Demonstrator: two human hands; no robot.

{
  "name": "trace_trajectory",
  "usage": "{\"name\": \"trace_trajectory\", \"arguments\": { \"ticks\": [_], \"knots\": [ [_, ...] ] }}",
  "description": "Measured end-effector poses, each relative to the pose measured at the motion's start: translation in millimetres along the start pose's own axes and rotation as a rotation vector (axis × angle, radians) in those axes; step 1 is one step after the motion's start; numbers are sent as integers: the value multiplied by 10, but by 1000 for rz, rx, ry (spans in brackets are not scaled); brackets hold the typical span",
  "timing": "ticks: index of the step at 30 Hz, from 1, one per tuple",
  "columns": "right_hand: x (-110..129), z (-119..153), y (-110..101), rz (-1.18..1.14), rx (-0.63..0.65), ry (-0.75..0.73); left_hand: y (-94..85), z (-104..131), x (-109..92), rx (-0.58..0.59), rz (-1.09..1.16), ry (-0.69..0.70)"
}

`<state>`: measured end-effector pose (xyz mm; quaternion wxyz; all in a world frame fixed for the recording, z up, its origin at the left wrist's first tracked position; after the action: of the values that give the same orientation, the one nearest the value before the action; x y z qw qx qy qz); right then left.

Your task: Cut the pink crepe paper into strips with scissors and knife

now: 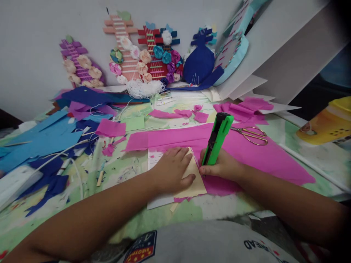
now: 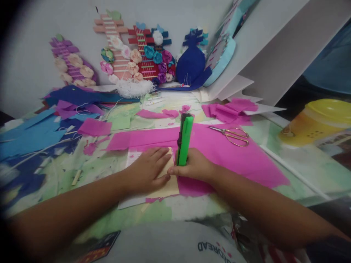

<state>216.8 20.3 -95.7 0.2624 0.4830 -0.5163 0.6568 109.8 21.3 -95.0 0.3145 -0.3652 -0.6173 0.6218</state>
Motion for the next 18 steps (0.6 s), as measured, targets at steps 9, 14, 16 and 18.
{"name": "trace_trajectory", "arguments": {
  "ticks": [9, 14, 16, 18],
  "knots": [
    [133, 50, 51, 313, -21, -59, 2, 1, 23, -9, 10, -5],
    [242, 74, 138, 334, 58, -193, 16, -4, 28, 3, 9, -4],
    [209, 68, 134, 350, 51, -169, 14, -5, 26, -3, 8, 2],
    [158, 58, 122, 365, 40, -130, 9, -4, 20, -11, 6, 14]
  ]
}}
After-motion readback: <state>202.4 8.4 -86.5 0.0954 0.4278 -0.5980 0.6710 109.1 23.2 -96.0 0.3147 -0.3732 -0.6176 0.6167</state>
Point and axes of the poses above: each hand's wrist, its own z-axis away from the middle knuckle, its own y-axis out of the palm, x = y × z, the point moved 7 cm from there along -z, towards the middle knuckle
